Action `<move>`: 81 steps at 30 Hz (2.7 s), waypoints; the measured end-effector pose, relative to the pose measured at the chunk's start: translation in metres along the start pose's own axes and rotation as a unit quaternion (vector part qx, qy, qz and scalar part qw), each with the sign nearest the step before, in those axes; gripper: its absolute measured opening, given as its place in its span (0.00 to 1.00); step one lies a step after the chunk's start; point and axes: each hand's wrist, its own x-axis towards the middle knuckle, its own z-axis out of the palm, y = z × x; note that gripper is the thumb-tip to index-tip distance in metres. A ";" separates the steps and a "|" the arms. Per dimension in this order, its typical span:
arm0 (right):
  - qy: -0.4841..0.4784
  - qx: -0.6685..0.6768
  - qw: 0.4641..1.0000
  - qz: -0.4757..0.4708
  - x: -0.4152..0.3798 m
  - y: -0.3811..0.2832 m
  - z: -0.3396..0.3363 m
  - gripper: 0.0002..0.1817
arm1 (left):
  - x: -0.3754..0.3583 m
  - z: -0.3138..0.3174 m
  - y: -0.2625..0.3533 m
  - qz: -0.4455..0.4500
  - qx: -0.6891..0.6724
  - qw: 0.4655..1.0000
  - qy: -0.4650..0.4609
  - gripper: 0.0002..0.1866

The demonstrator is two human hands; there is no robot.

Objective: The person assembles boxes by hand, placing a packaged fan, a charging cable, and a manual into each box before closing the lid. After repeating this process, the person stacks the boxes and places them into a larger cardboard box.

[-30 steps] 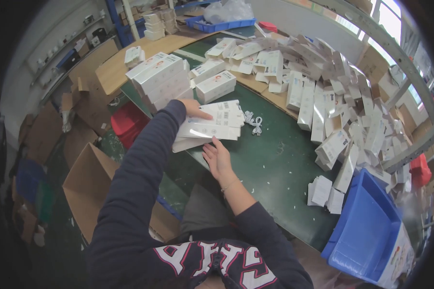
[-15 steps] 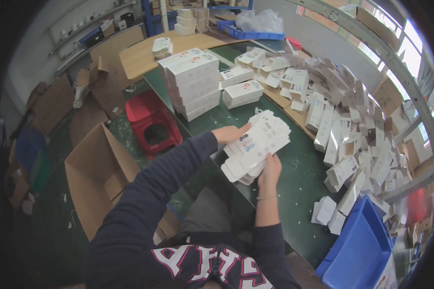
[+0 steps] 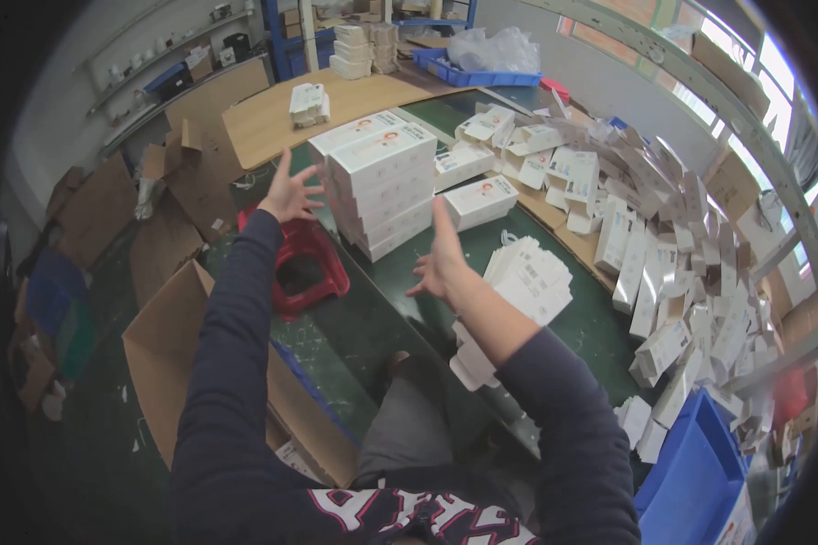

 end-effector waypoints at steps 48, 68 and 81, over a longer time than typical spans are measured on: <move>-0.195 -0.093 0.970 -0.114 0.029 0.012 0.039 0.27 | -0.117 0.034 -0.048 0.176 0.017 0.983 -0.056 0.49; -0.426 -0.178 0.882 0.096 -0.058 0.232 0.250 0.30 | -0.414 -0.136 -0.129 0.348 -0.066 0.865 0.356 0.25; -0.438 -0.179 0.874 0.113 0.069 0.403 0.206 0.38 | -0.365 -0.183 -0.303 0.276 -0.161 0.860 0.397 0.33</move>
